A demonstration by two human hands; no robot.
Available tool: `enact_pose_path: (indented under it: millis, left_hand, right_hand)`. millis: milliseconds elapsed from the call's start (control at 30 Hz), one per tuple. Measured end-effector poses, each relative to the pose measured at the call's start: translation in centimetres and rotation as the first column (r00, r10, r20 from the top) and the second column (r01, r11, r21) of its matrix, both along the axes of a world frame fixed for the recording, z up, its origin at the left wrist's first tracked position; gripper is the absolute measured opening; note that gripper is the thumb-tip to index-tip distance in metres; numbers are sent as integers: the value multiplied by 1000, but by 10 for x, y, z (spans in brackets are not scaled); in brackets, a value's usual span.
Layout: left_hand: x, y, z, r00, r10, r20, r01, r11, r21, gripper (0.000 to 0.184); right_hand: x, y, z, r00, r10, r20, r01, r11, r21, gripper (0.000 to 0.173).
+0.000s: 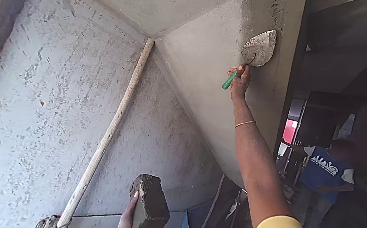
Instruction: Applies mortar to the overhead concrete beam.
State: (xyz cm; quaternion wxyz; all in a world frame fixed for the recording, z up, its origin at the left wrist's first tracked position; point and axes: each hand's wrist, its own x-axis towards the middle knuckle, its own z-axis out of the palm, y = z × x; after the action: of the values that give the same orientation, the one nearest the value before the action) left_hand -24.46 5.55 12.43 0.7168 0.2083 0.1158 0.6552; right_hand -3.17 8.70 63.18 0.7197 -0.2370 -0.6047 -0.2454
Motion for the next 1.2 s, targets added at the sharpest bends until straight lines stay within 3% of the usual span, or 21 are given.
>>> enact_pose_path:
  millis: [333,533,700,900,1200]
  left_hand:
    - [1,-3,1,1000,-6,4,6,1000,-1,43]
    - [-3,0,0,1000,15,6,-15,1000,4,42]
    - [0,-1,0,1000,3,19,-3,1000,25,42]
    - [-1,-3,1,1000,-5,2,5,1000,14,43]
    - [-2,1,0,1000,1,-10,-1,1000,6,44]
  right_hand:
    - [4,-1,18,993,116,4,-116,993,1,39]
    - [-3,-7,23,950,312,22,-307,944,-121,35]
    - [-11,5,11,971,234,45,-219,950,-223,38]
    - [-5,-3,13,994,97,58,-92,993,-80,38]
    - [-1,-17,26,978,205,26,-202,975,-92,35]
